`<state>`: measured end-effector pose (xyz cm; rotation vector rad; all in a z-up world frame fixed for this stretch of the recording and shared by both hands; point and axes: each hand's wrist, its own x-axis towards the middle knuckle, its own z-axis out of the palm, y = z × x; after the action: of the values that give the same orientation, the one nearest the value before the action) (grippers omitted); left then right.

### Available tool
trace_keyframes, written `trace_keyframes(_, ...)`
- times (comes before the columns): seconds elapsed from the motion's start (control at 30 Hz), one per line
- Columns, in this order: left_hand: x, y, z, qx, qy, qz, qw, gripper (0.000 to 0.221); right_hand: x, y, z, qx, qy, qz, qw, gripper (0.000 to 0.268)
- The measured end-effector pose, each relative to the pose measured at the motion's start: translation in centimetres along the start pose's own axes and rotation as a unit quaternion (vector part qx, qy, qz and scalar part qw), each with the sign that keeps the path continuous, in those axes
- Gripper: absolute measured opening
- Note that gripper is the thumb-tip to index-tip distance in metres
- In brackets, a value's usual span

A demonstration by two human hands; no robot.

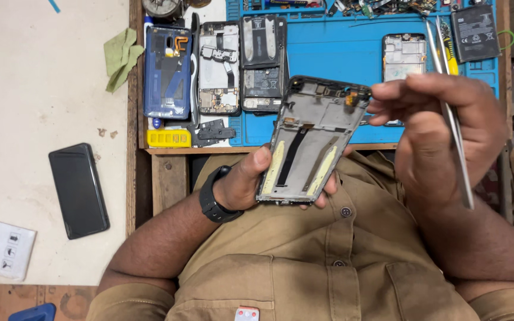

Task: The person uses a metal spudger to pry and separate the screen assembly from the phone frame, then removes small internal components with tweezers. They handle multiple disassembled phone parts on a blue mat, including batteries and circuit boards, while working at a cluttered repair bench.

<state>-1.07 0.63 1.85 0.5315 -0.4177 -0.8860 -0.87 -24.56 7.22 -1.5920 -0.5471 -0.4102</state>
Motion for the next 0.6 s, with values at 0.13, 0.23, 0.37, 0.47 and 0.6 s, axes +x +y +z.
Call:
trace_keyframes(0.13,-0.08,0.07,0.17,0.009,-0.022,-0.029,0.999,0.107,0.53,-0.37,0.37,0.031,0.001,0.023,0.999,0.036)
trace_keyframes(0.23,-0.24,-0.26,-0.02,0.014,-0.01,-0.04,0.999,0.108,0.88,0.24,0.22,-0.046,-0.03,-0.04,0.998,0.041)
trace_keyframes(0.37,-0.43,-0.51,-0.45,0.015,-0.015,-0.045,0.999,0.105,0.65,0.28,0.19,-0.096,-0.033,-0.028,0.994,0.042)
trace_keyframes(0.47,-0.44,-0.52,-0.47,0.021,-0.014,-0.047,0.999,0.105,0.46,0.05,0.17,-0.11,-0.02,0.014,0.994,0.04)
trace_keyframes(0.6,-0.37,-0.57,-0.45,0.038,-0.013,-0.048,0.998,0.105,0.68,-0.01,0.08,-0.118,-0.034,-0.057,0.991,0.03)
